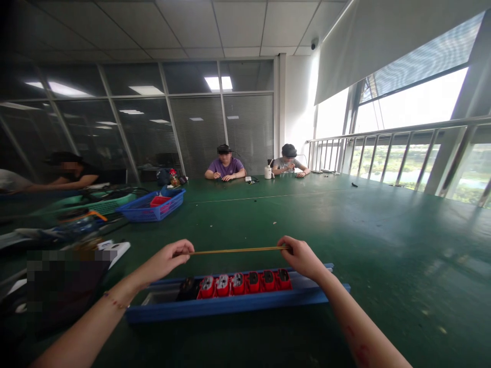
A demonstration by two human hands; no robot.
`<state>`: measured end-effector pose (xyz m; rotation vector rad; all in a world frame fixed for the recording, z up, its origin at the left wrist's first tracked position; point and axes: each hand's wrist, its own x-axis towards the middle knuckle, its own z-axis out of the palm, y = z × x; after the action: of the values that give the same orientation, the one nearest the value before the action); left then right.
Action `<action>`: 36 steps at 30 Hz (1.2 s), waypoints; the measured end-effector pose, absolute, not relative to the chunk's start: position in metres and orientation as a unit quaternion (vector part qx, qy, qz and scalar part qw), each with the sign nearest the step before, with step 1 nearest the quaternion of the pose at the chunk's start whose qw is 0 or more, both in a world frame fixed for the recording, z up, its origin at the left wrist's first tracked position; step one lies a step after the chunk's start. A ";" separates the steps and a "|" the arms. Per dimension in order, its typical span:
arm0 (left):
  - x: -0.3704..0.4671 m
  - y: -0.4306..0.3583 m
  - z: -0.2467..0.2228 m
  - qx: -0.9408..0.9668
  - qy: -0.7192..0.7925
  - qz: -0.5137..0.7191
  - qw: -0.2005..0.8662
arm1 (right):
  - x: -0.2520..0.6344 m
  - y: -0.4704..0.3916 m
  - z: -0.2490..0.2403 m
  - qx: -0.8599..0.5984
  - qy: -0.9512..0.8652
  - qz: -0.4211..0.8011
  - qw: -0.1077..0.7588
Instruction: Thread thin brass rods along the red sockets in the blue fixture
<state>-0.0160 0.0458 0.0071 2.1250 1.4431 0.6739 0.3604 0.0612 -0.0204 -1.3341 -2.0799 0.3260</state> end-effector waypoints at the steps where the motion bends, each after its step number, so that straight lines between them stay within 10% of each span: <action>1: -0.015 0.039 0.007 0.762 0.522 0.272 0.269 | 0.361 0.057 -0.020 -0.510 -0.782 0.133 0.332; 11: -0.007 0.011 0.003 0.699 0.551 0.325 0.320 | 0.375 0.032 -0.010 -0.398 -0.756 0.435 0.285; 36: -0.010 0.013 -0.010 0.700 0.559 0.257 0.362 | 0.377 0.033 -0.015 -0.441 -0.776 0.398 0.213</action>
<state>-0.0097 0.0131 -0.0097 1.8030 1.4398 0.6609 0.3766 0.0333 -0.0152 -1.2236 -2.1528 1.1055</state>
